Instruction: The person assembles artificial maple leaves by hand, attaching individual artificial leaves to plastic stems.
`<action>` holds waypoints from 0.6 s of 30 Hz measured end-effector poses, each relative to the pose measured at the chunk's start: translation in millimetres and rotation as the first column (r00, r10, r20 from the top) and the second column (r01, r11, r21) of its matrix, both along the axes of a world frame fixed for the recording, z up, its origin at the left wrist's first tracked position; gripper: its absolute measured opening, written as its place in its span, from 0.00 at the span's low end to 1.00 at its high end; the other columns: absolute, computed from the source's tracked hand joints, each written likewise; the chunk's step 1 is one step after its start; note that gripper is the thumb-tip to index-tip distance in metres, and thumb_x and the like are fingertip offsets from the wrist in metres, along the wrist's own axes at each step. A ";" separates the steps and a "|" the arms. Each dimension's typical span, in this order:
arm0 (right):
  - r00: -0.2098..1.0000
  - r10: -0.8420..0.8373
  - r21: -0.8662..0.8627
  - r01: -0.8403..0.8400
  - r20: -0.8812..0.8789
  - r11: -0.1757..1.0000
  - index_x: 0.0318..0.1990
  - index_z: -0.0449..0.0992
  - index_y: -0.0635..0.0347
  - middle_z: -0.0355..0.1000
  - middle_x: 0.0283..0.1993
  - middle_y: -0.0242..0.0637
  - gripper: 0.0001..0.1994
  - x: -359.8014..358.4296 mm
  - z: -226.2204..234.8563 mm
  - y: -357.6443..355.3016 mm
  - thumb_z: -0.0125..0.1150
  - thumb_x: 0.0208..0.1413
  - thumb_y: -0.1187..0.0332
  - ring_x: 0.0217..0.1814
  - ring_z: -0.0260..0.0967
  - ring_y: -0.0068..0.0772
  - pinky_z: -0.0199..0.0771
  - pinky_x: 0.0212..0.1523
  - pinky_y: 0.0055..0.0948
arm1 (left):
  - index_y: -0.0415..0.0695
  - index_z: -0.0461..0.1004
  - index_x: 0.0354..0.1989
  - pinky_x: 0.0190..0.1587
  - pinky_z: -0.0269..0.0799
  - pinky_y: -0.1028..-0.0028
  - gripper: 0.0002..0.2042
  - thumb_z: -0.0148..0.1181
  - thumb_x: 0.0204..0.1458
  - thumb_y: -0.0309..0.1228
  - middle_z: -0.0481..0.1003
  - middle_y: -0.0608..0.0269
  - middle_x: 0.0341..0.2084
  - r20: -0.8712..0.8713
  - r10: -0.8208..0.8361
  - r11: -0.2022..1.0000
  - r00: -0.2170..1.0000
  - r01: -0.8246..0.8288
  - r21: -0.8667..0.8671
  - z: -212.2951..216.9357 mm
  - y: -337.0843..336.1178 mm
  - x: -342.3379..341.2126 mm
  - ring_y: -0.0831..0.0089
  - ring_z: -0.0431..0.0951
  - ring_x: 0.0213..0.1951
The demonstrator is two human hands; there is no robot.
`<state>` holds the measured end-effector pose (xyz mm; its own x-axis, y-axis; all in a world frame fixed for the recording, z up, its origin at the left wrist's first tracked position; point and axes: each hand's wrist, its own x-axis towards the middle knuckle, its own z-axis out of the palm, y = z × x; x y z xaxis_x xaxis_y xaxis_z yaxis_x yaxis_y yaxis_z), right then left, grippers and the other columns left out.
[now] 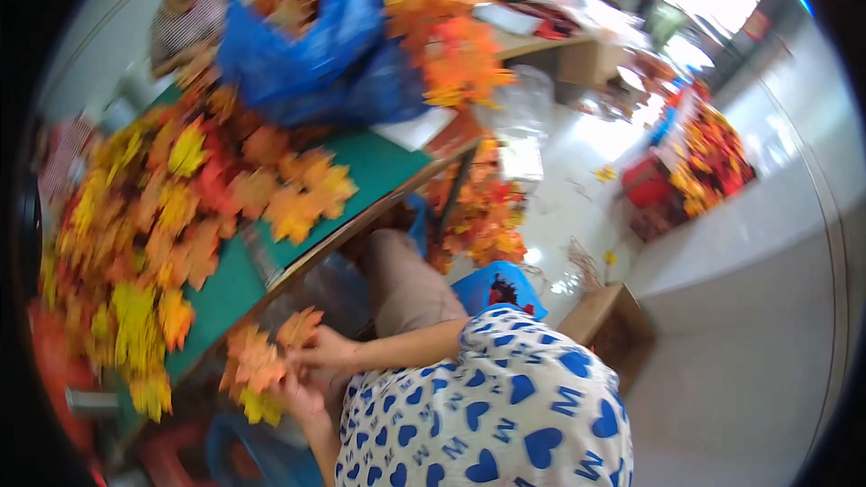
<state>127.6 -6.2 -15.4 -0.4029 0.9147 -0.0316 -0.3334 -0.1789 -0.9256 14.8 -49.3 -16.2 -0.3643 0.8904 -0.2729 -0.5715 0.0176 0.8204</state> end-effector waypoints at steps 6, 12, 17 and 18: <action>0.987 0.042 -0.387 -0.101 -0.158 0.917 0.38 0.72 0.63 0.71 0.33 0.31 0.06 15.5 -7.7 2.5 0.53 0.58 0.71 0.33 0.68 0.21 0.70 0.35 0.22 | 0.43 0.69 0.39 0.26 0.68 0.79 0.10 0.56 0.49 0.18 0.69 0.66 0.29 0.193 -0.116 0.983 0.974 0.085 0.160 6.1 15.5 7.5 0.76 0.72 0.26; 0.983 0.185 -0.395 -0.166 0.010 0.904 0.37 0.73 0.65 0.71 0.31 0.31 0.07 -3.3 5.1 12.0 0.54 0.58 0.69 0.34 0.68 0.21 0.71 0.37 0.22 | 0.39 0.69 0.40 0.30 0.73 0.76 0.09 0.56 0.50 0.19 0.70 0.64 0.30 0.213 -0.076 0.987 0.974 0.043 0.154 -0.5 7.1 -16.8 0.75 0.73 0.27; 0.836 0.178 0.215 -0.329 0.519 0.920 0.36 0.77 0.68 0.76 0.33 0.39 0.10 87.5 13.4 39.7 0.57 0.54 0.68 0.33 0.73 0.24 0.73 0.36 0.23 | 0.40 0.70 0.38 0.27 0.64 0.82 0.06 0.56 0.53 0.25 0.71 0.67 0.28 0.119 -0.171 0.982 0.978 0.179 -0.065 -22.0 13.1 -7.8 0.82 0.67 0.24; 0.822 0.281 0.008 -0.328 0.495 0.945 0.36 0.77 0.67 0.76 0.33 0.39 0.10 113.6 12.6 45.7 0.57 0.55 0.67 0.33 0.73 0.24 0.74 0.35 0.22 | 0.40 0.70 0.39 0.28 0.64 0.84 0.06 0.54 0.54 0.24 0.71 0.67 0.30 0.159 -0.167 0.986 0.973 0.166 0.024 -37.8 7.2 -17.3 0.82 0.67 0.25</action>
<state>241.2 39.4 -2.8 -0.6165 0.7560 -0.2197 0.2157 -0.1062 -0.9707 -2.6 -42.1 -53.9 -0.1629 0.9378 -0.3065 -0.6853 0.1159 0.7190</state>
